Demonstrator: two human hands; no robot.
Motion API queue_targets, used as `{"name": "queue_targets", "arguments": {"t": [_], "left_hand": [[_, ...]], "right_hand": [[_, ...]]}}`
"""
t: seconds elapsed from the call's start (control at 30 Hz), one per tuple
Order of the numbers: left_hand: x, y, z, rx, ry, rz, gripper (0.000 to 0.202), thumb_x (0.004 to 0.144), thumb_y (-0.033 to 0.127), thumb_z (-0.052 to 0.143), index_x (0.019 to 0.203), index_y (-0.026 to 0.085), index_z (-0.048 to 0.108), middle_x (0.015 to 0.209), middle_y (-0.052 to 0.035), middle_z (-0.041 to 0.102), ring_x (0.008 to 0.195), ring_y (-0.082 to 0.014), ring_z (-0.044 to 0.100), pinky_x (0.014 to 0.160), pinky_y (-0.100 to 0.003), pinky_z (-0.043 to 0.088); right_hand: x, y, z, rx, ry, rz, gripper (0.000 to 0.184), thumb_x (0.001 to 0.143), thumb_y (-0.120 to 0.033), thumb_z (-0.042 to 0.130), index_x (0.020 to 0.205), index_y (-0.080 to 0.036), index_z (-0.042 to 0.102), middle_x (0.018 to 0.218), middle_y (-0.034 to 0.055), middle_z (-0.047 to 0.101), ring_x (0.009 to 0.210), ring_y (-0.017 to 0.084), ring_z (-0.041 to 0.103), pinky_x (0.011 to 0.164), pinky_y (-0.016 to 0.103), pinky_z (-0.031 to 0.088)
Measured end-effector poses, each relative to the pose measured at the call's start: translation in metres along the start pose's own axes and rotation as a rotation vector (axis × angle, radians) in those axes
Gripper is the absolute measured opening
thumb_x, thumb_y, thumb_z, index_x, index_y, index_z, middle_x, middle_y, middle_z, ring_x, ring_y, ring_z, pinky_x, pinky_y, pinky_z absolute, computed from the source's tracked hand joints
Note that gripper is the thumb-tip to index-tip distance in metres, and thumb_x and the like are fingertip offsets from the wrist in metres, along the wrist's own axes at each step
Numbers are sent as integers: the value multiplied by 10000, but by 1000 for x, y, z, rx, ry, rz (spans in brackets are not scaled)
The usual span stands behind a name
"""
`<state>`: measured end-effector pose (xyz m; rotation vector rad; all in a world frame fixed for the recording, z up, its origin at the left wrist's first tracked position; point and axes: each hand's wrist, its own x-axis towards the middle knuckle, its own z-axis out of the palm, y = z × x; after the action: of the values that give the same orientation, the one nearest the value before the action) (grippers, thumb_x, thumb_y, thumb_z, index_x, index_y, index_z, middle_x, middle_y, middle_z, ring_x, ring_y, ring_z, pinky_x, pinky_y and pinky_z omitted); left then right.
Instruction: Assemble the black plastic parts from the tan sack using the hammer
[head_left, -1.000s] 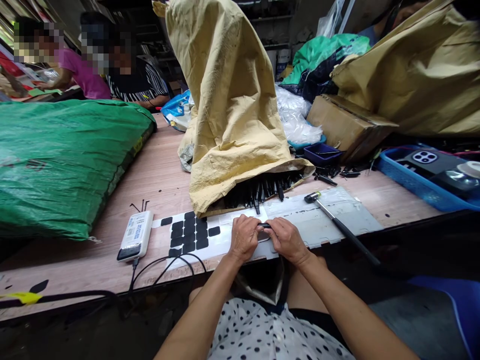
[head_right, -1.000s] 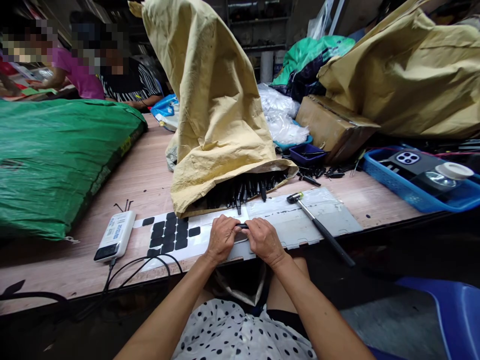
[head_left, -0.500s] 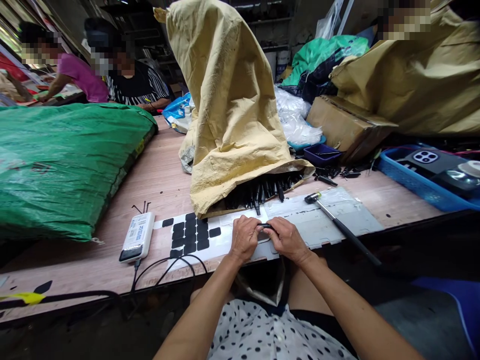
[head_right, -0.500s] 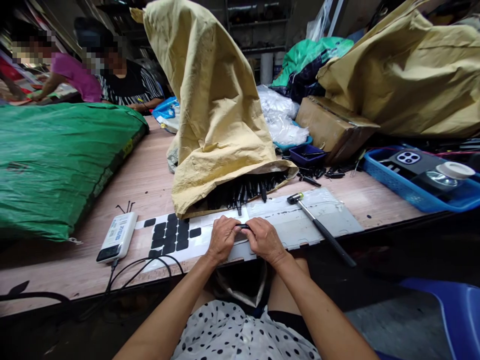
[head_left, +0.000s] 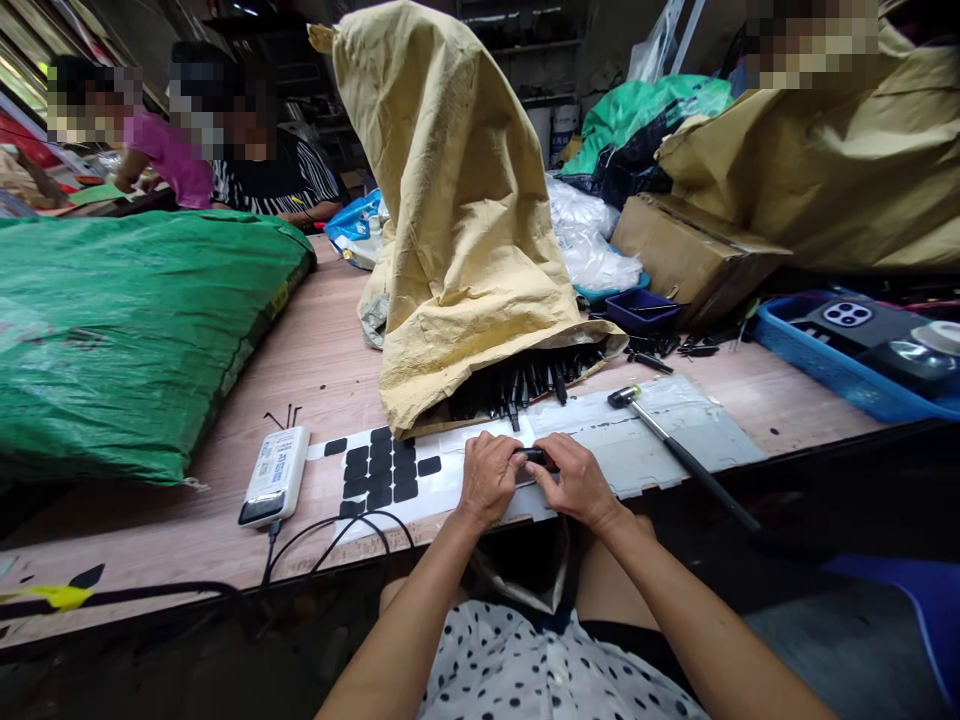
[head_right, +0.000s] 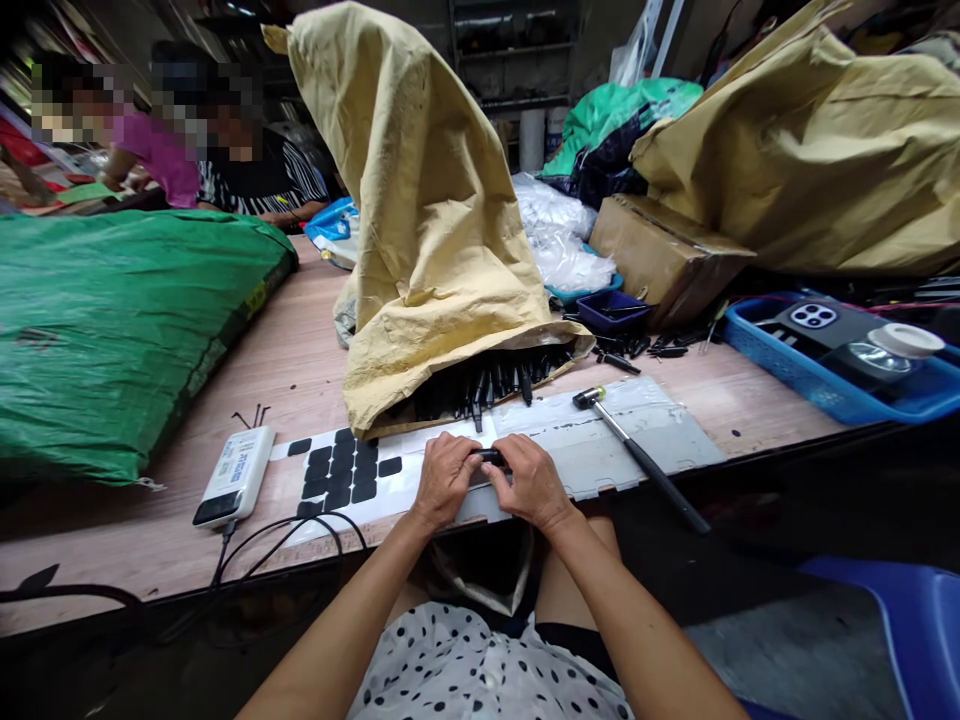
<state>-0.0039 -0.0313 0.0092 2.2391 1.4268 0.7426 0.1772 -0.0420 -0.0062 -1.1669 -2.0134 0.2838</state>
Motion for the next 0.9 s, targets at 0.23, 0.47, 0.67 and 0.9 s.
{"name": "queue_targets", "arguments": {"t": [0.23,0.47,0.67,0.9], "left_hand": [[0,0,0,-5,-6,-2,176,1004,294,482,982,241,649,960,-17,706,955,-226,527,886,-408,341],[-1,1,-1,-10,9,1,220,1024,323,453,990,234,651,950,-18,707,950,-226,524,886,-408,335],[1,0,-1,-2,5,-20,265,1029,320,434,893,229,643,891,-19,694,920,-221,521,871,-403,330],[4,-4,1,-41,-72,-3,242,992,267,471,828,211,639,831,-14,692,902,-211,531,874,-400,324]], "right_hand": [[1,-1,-1,5,3,2,117,903,-225,579,1017,-206,598,862,62,613,807,218,546,731,352,456],[-1,-1,1,-65,25,-40,124,957,-250,546,1065,-201,582,905,79,620,860,238,556,777,375,471],[-1,0,6,-202,-22,-65,137,1012,-268,473,950,-206,579,843,76,606,818,234,535,739,362,435],[-1,-1,6,-259,-21,-141,246,997,-190,473,758,-215,526,716,40,554,725,199,487,683,331,367]]}}
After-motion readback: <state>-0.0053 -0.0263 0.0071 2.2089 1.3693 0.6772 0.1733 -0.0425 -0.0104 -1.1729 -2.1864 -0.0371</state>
